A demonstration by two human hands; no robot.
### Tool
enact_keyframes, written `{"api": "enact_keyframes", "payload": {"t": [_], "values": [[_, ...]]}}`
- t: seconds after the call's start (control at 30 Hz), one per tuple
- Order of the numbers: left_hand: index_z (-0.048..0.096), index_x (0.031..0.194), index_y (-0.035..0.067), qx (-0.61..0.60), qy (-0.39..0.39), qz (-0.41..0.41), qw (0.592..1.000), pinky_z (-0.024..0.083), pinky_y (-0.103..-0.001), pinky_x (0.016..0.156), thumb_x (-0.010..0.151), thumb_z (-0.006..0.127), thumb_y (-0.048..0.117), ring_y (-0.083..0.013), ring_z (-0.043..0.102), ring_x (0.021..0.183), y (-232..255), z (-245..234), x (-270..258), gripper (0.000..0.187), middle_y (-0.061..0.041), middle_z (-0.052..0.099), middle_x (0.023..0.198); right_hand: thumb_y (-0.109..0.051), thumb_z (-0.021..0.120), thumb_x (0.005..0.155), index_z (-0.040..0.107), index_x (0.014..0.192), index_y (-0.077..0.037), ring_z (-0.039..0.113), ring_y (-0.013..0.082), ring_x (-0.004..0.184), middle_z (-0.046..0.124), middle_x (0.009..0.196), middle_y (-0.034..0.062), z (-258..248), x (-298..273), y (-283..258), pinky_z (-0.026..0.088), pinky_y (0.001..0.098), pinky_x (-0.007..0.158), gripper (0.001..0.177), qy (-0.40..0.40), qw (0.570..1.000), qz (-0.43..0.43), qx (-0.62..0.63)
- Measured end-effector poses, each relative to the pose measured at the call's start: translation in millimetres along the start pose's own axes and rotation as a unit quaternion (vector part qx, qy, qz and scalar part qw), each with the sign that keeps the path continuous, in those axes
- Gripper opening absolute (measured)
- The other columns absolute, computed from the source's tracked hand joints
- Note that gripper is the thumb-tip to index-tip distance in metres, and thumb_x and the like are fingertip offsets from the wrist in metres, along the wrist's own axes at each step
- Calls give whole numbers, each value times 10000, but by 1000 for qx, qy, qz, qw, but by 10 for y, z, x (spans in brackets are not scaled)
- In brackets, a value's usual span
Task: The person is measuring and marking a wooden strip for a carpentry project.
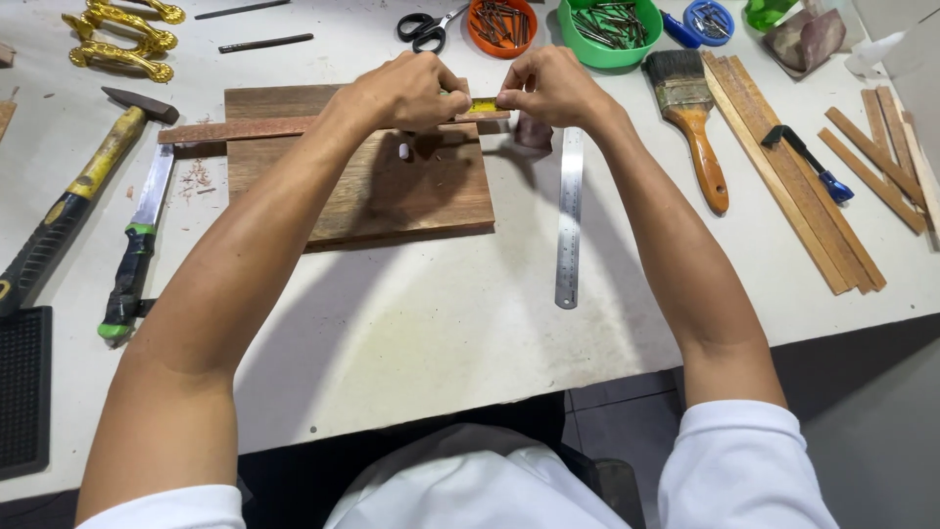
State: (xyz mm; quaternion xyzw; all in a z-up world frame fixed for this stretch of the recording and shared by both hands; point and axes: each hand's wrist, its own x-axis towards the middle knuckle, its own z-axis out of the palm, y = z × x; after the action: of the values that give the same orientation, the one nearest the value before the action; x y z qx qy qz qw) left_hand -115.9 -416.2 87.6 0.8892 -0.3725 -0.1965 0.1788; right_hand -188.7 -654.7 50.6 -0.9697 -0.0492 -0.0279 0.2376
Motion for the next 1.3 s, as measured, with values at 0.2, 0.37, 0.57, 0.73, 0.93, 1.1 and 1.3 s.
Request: {"api": "enact_keyframes", "payload": {"t": [0.2,0.37,0.57,0.73,0.93,1.1,1.3], "values": [[818,1086,128,5,-22,-18,1000,592,-485,749,944,583,393,-234,717,778,-45,34,271,381,-142,764,917,-201,802,899,802,955,-104,705,144,686,765,823,64,68,125,85,573,336,627,112,-23,999,46,-6],[771,1175,185,11,-29,-14,999,579,-500,778,923,590,424,-245,712,836,-132,151,540,392,-155,752,957,-217,818,885,801,959,-93,706,148,693,769,826,72,127,188,222,569,340,625,146,-34,999,40,-5],[770,1186,153,22,-62,-40,997,590,-511,791,943,567,406,-257,731,863,-61,95,551,405,-176,761,962,-226,829,858,795,950,-87,713,155,697,772,823,74,97,237,151,569,343,638,170,-64,996,65,7],[782,1159,124,24,-66,-40,997,593,-502,797,949,574,394,-262,733,868,-76,155,611,400,-183,755,991,-233,837,830,783,976,-86,714,188,732,772,864,98,94,237,98,577,377,681,214,-75,996,48,-20],[817,994,46,32,-101,-43,993,588,-498,783,981,605,496,-298,757,870,-44,138,611,497,-201,744,1003,-191,720,906,800,1041,-120,742,229,765,788,927,102,210,389,-97,589,406,708,172,-120,992,36,-1],[782,945,58,30,-73,-71,994,594,-466,737,906,649,491,-264,732,811,37,119,545,455,-169,766,953,-156,723,888,772,1022,-53,715,333,771,742,872,198,161,377,-224,552,463,695,176,-91,994,-4,-62],[779,962,46,31,-48,-55,997,598,-474,763,854,668,457,-291,727,831,-5,147,542,439,-189,751,984,-68,704,855,734,935,2,701,372,761,731,849,204,370,378,21,560,472,690,110,-35,993,-84,-74]]}}
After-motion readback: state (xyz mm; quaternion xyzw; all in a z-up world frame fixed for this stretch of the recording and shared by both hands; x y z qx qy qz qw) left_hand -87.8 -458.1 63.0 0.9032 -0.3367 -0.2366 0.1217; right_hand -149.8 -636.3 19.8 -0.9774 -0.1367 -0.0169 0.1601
